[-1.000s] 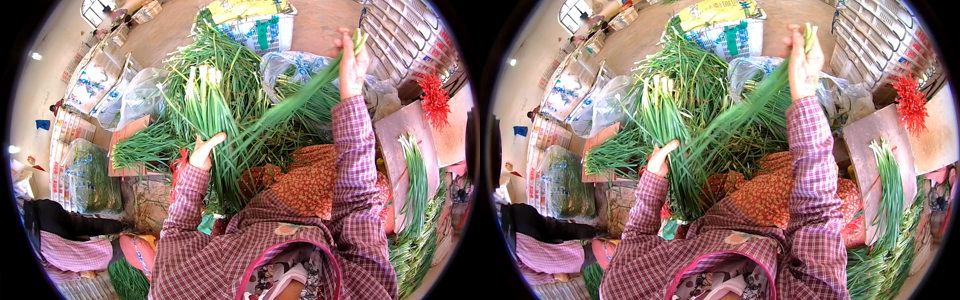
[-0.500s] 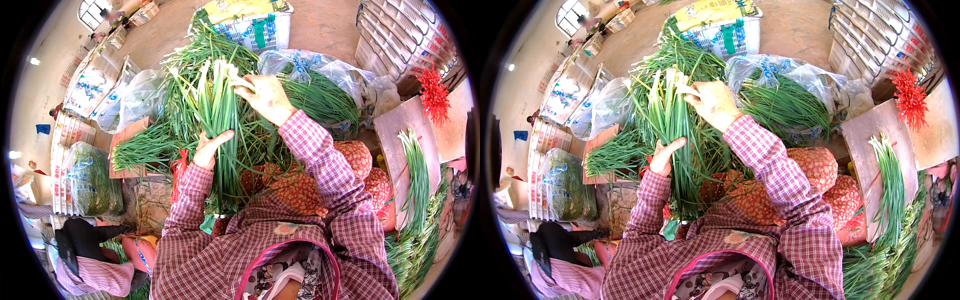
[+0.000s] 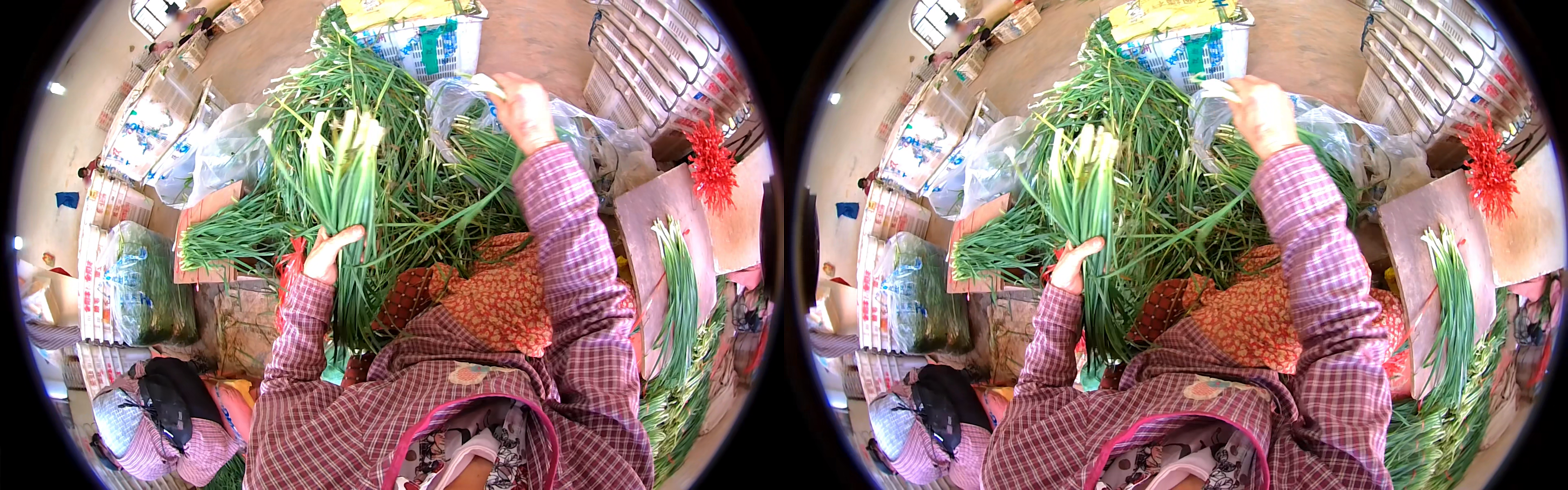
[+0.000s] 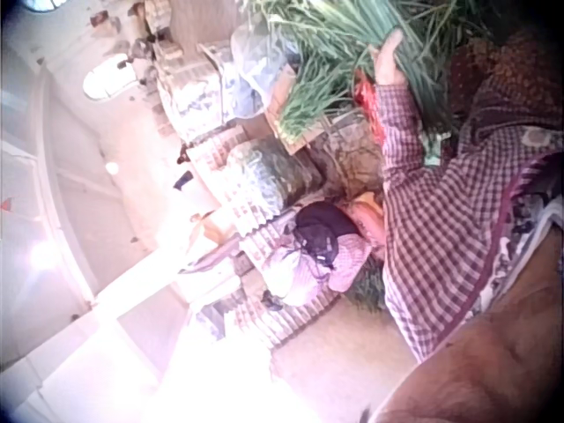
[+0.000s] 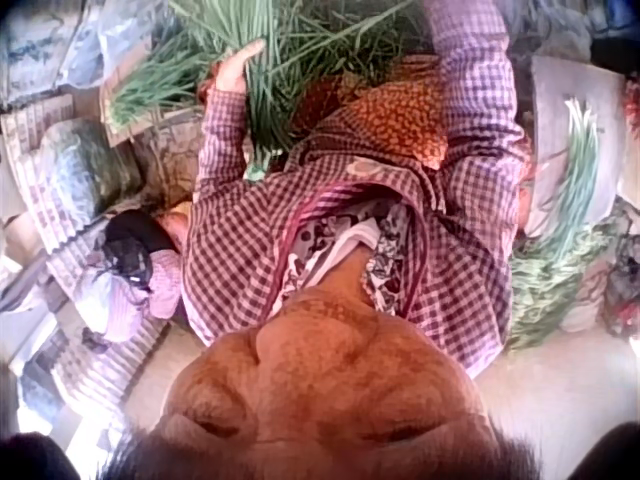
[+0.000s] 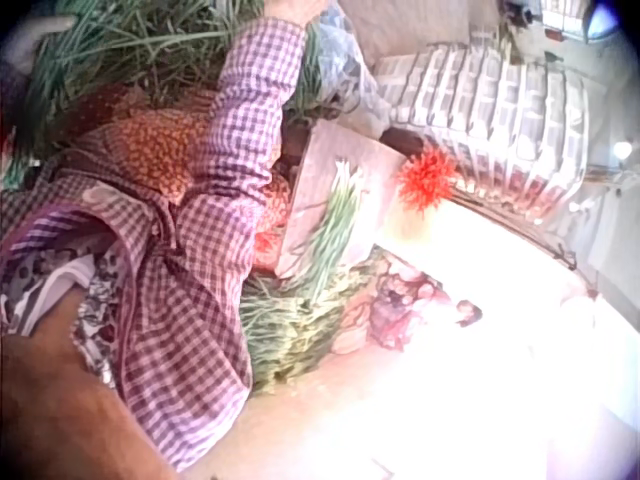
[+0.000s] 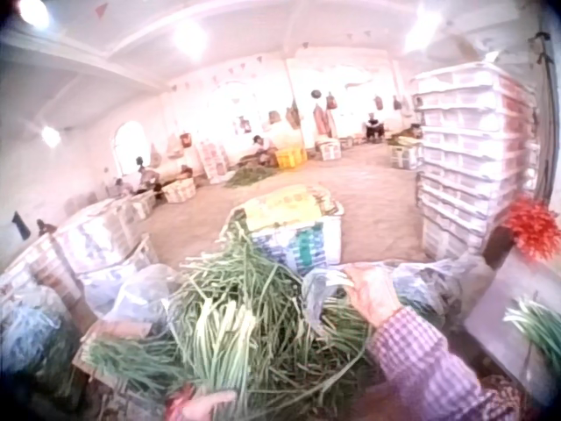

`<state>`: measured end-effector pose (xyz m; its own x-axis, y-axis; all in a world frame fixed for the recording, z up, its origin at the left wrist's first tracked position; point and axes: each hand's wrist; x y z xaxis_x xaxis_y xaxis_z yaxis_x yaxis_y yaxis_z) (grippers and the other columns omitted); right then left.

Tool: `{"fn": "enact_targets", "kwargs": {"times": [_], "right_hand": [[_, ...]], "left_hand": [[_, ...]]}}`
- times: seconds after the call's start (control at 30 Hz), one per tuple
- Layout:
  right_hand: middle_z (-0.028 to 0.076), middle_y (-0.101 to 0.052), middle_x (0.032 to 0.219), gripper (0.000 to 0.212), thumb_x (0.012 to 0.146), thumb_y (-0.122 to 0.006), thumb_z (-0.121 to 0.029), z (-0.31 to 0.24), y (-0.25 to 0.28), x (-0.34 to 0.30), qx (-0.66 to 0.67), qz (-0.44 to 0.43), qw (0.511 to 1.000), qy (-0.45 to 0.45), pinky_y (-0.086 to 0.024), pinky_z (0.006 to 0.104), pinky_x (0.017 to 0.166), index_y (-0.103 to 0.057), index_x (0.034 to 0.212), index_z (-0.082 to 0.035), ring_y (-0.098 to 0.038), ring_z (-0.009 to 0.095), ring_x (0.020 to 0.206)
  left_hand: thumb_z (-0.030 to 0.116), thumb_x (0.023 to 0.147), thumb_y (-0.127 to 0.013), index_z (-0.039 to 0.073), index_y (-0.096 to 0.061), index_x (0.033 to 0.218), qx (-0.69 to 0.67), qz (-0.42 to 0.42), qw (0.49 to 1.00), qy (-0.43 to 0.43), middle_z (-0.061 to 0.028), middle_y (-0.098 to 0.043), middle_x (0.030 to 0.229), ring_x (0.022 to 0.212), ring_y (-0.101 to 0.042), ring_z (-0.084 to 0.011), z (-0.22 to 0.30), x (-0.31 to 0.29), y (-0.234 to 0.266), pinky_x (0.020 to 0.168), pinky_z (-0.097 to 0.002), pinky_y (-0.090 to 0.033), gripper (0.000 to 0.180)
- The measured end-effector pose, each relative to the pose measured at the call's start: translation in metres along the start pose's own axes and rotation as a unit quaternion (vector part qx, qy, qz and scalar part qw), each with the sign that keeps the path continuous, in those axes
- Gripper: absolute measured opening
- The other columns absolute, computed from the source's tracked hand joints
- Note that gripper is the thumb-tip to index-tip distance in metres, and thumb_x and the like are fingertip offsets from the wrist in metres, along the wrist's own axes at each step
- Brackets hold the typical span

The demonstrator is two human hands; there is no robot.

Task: The person sorts bunches of green chives by hand, removes damaged leaves, and bundles them together using a red string on a small wooden board.

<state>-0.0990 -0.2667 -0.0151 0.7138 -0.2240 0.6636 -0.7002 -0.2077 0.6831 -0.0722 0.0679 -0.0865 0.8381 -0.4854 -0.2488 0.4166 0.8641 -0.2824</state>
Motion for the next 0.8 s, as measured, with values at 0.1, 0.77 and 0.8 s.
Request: {"fn": "enact_targets", "kwargs": {"times": [0.1,0.77,0.8], "right_hand": [[0.008,-0.062,0.079,0.031,0.078,-0.060,-0.036,-0.022,0.007,0.000,0.006,-0.144,0.984,-0.106,-0.050,0.0310,0.063,-0.060,0.095,-0.011,-0.061,0.018,0.067],[0.012,-0.061,0.075,0.043,0.067,-0.068,-0.038,-0.112,-0.041,-0.036,0.353,-0.175,0.912,-0.112,-0.047,0.0321,0.063,-0.055,0.086,-0.002,-0.060,0.023,0.065],[0.012,-0.061,0.076,0.043,0.067,-0.068,-0.038,-0.109,-0.044,-0.037,0.370,-0.174,0.906,-0.105,-0.047,0.0322,0.064,-0.055,0.087,-0.002,-0.060,0.023,0.066]], "left_hand": [[0.013,0.070,-0.068,0.004,-0.056,0.104,0.001,0.048,0.999,0.017,-0.0062,-0.062,0.083,0.066,-0.060,-0.0160,-0.014,0.008,0.017,0.057,-0.0287,-0.050,0.037],[0.012,0.077,-0.059,0.001,-0.048,0.113,-0.058,-0.099,0.993,0.040,-0.0194,-0.061,0.094,0.081,-0.062,-0.0253,0.010,0.003,-0.023,0.064,-0.0356,-0.054,0.039],[0.011,0.077,-0.059,0.001,-0.047,0.114,-0.063,-0.105,0.992,0.043,-0.0192,-0.061,0.094,0.081,-0.062,-0.0260,0.010,0.004,-0.022,0.063,-0.0364,-0.054,0.040]]}}
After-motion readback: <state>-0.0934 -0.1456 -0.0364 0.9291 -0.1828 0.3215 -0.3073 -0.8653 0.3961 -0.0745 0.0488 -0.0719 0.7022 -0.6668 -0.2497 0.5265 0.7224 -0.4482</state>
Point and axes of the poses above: each hand's wrist, its own x-axis towards the middle knuckle, its own y-axis out of the back of the hand, z = x × y
